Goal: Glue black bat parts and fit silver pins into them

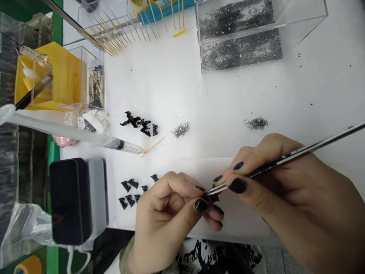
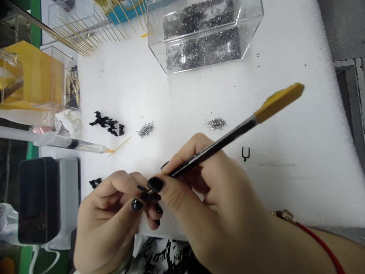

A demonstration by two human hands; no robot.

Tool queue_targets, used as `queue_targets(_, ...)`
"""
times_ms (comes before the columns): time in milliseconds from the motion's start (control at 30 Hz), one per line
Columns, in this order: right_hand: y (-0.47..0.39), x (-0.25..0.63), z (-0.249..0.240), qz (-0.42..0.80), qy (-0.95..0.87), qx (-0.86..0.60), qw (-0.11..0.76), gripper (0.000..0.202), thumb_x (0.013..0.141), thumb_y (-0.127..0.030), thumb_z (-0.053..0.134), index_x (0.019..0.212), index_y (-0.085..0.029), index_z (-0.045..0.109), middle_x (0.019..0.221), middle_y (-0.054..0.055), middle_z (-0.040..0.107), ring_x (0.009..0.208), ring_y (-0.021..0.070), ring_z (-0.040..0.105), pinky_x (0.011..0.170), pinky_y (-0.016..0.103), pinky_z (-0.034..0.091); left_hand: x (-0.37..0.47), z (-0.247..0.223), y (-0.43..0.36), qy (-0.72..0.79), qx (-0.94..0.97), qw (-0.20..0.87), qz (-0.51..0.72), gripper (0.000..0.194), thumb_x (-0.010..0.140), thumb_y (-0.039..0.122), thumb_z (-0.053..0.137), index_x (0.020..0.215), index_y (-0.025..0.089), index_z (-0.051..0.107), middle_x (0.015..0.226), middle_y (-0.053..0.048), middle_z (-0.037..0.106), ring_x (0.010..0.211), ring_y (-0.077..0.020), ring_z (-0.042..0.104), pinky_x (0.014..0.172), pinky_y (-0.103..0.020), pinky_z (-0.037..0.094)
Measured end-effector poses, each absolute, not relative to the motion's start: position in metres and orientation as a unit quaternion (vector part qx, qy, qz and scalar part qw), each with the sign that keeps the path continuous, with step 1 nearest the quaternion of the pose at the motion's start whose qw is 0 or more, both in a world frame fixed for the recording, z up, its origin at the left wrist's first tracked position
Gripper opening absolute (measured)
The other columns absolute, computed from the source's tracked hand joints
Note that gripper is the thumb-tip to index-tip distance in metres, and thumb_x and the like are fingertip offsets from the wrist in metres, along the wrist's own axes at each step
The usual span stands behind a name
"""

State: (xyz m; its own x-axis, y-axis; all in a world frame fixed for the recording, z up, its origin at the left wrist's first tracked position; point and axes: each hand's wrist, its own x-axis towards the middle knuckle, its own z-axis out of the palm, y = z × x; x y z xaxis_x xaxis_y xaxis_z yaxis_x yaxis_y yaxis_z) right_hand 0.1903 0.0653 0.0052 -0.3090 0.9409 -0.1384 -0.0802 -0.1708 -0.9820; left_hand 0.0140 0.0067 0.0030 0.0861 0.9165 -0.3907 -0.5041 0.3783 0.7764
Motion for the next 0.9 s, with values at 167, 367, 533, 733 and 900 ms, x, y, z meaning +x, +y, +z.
queue_targets(167,0.0710,0.1865,0.0093,0.699,-0.425,-0.416,0.397,0.016,0.090,-0.012,0.069,0.087,-0.026,0.061,0.075,-0.007,0.071,0.065,0.0073,0.069,0.060,0.009,0.058,0.0135,0.0018,0.0047,0.442,0.242,0.703,0.502,0.014,0.098,0.010,0.062,0.098,0.021,0.069,0.087,-0.001,0.079,0.074,-0.0114,0.078,0.068,-0.017,0.065)
queue_targets(367,0.0718,0.1870,0.0106,0.723,-0.392,-0.412,0.392,0.018,0.086,-0.015,0.077,0.085,-0.025,0.061,0.075,-0.007,0.070,0.065,0.0028,0.067,0.060,0.003,0.053,0.0138,-0.0002,0.0066,0.445,0.251,0.696,0.504,0.016,0.098,0.008,0.062,0.099,0.021,0.069,0.088,-0.001,0.078,0.077,-0.0130,0.078,0.069,-0.018,0.066)
queue_targets(533,0.0698,0.1875,0.0071,0.712,-0.408,-0.380,0.427,0.017,0.090,-0.006,0.065,0.090,-0.023,0.062,0.078,-0.003,0.072,0.064,0.0110,0.071,0.056,0.016,0.060,0.0151,0.0006,0.0082,0.456,0.252,0.689,0.503,0.018,0.097,0.005,0.060,0.097,0.021,0.069,0.086,-0.002,0.078,0.075,-0.0136,0.078,0.068,-0.020,0.066)
queue_targets(733,0.0707,0.1867,0.0065,0.668,-0.438,-0.418,0.433,0.015,0.087,-0.008,0.070,0.087,-0.022,0.066,0.079,0.000,0.071,0.065,0.0101,0.069,0.055,0.013,0.057,0.0149,0.0037,0.0064,0.451,0.247,0.696,0.501,0.021,0.097,0.004,0.060,0.098,0.022,0.070,0.089,0.000,0.079,0.077,-0.0121,0.078,0.070,-0.018,0.065)
queue_targets(900,0.0702,0.1891,0.0072,0.664,-0.453,-0.420,0.421,0.016,0.088,-0.006,0.067,0.086,-0.022,0.064,0.059,-0.008,0.063,0.034,0.0011,0.041,0.029,0.010,0.025,0.0154,0.0039,0.0069,0.461,0.248,0.692,0.497,0.020,0.097,0.004,0.061,0.096,0.022,0.071,0.088,0.000,0.078,0.076,-0.0121,0.078,0.069,-0.018,0.066)
